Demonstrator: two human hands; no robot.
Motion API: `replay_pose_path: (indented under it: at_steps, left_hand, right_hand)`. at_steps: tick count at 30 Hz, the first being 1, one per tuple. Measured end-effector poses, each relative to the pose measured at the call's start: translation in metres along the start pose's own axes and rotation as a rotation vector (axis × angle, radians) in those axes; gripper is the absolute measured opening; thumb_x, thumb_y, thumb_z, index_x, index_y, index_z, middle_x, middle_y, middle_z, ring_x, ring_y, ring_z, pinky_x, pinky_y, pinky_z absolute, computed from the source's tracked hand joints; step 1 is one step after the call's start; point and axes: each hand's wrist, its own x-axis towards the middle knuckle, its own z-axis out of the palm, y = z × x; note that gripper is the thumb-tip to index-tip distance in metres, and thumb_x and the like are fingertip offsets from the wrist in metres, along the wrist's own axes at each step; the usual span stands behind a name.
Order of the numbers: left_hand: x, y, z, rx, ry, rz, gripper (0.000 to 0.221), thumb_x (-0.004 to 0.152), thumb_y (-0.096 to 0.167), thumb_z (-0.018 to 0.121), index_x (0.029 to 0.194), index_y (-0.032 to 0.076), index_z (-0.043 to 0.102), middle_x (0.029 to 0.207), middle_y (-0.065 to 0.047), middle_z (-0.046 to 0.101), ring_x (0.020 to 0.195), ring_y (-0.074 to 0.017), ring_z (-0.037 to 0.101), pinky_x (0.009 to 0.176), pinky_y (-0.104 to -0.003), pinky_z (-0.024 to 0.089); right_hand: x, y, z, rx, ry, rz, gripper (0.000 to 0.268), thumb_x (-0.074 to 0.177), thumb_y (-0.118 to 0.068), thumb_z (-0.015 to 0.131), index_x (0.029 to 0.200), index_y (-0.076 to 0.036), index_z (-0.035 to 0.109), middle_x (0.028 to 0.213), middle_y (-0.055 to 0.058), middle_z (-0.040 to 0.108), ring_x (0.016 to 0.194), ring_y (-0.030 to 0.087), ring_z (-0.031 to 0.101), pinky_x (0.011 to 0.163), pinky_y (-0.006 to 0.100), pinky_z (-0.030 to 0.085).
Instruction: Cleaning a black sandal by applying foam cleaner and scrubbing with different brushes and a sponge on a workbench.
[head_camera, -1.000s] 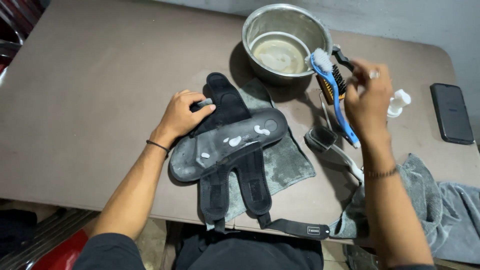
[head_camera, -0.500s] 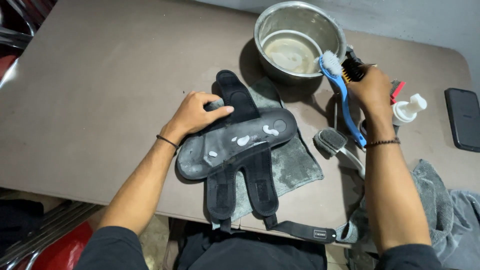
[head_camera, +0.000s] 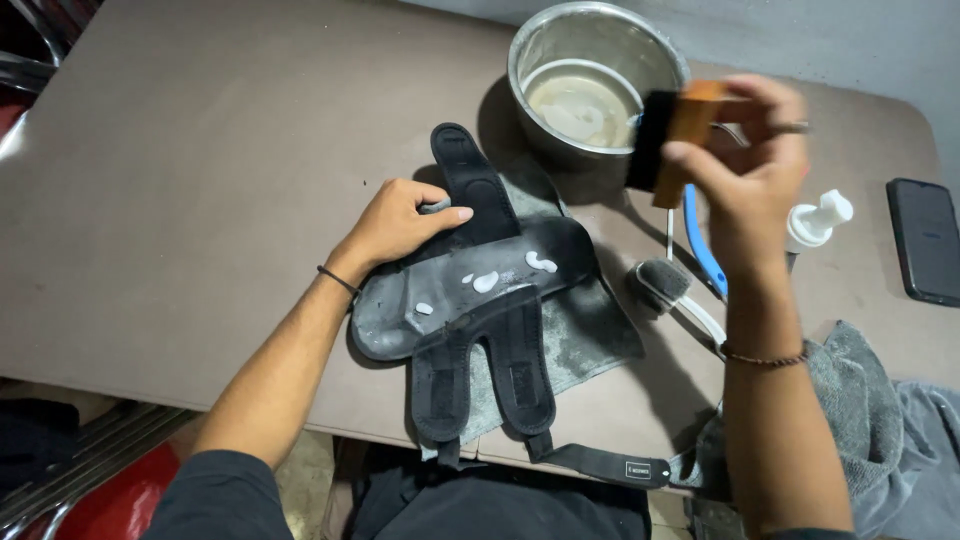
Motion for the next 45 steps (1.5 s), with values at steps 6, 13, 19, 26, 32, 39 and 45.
replay_pose_path:
  at_steps: [6, 13, 19, 26, 32, 39, 45]
  left_hand:
    - [0.001, -0.009, 0.000, 0.218, 0.045, 0.058, 0.065, 0.094, 0.037, 0.075, 0.062, 0.016, 0.022, 0.056, 0.004, 0.021, 0.060, -0.0118, 0.020, 0.060, -0.029, 0.027]
    - [0.003, -0.040, -0.009, 0.339, 0.194, 0.249, 0.041, 0.091, 0.034, 0.074, 0.062, 0.011, 0.057, 0.062, 0.003, 0.064, 0.064, -0.0195, 0.055, 0.083, -0.036, 0.041]
    - [0.002, -0.046, -0.015, 0.320, 0.225, 0.259, 0.033, 0.092, 0.027, 0.071, 0.064, 0.012, 0.062, 0.063, 0.003, 0.064, 0.062, -0.0197, 0.057, 0.080, -0.036, 0.043]
    - [0.003, -0.047, -0.014, 0.311, 0.231, 0.274, 0.036, 0.091, 0.025, 0.073, 0.062, 0.011, 0.056, 0.060, 0.003, 0.058, 0.059, -0.0190, 0.052, 0.081, -0.036, 0.043]
    - [0.001, -0.041, -0.016, 0.274, 0.207, 0.239, 0.036, 0.090, 0.025, 0.071, 0.061, 0.010, 0.057, 0.058, 0.002, 0.057, 0.056, -0.0166, 0.047, 0.073, -0.034, 0.043]
    - [0.002, -0.048, -0.015, 0.302, 0.206, 0.214, 0.030, 0.089, 0.029, 0.070, 0.067, 0.010, 0.063, 0.067, -0.004, 0.066, 0.063, -0.0215, 0.057, 0.068, -0.037, 0.042]
    - [-0.001, -0.043, -0.015, 0.251, 0.191, 0.193, 0.032, 0.091, 0.028, 0.071, 0.066, 0.010, 0.063, 0.066, -0.002, 0.064, 0.062, -0.0182, 0.054, 0.065, -0.036, 0.041]
  right_hand:
    - [0.064, 0.034, 0.015, -0.303, -0.208, -0.148, 0.044, 0.104, -0.012, 0.075, 0.138, 0.008, 0.056, 0.122, 0.022, 0.059, 0.111, 0.031, 0.062, 0.095, 0.038, 0.059]
    - [0.130, 0.100, 0.058, -0.815, -0.159, 0.202, 0.018, 0.077, -0.013, 0.073, 0.094, -0.011, 0.080, 0.079, -0.002, 0.072, 0.074, 0.008, 0.064, 0.051, 0.032, 0.048]
    - [0.135, 0.131, 0.080, -1.065, -0.354, 0.646, 0.034, 0.094, -0.029, 0.061, 0.084, 0.003, 0.067, 0.090, 0.021, 0.070, 0.081, 0.039, 0.069, 0.064, 0.047, 0.055]
    - [0.135, 0.162, 0.079, -1.195, -0.431, 0.534, 0.052, 0.099, -0.042, 0.065, 0.097, 0.010, 0.069, 0.101, 0.031, 0.069, 0.089, 0.052, 0.066, 0.076, 0.056, 0.056]
    - [0.144, 0.136, 0.068, -1.042, -0.191, 0.247, 0.024, 0.100, -0.024, 0.067, 0.104, 0.000, 0.068, 0.100, 0.021, 0.072, 0.089, 0.045, 0.066, 0.072, 0.053, 0.052]
    - [0.136, 0.144, 0.055, -1.049, -0.210, 0.011, 0.017, 0.091, -0.014, 0.068, 0.099, 0.000, 0.065, 0.099, 0.026, 0.061, 0.080, 0.047, 0.061, 0.076, 0.051, 0.050]
    - [0.081, 0.033, 0.064, -0.707, -0.205, -0.198, 0.023, 0.100, 0.004, 0.071, 0.122, 0.007, 0.064, 0.113, 0.023, 0.057, 0.099, 0.032, 0.060, 0.081, 0.039, 0.057]
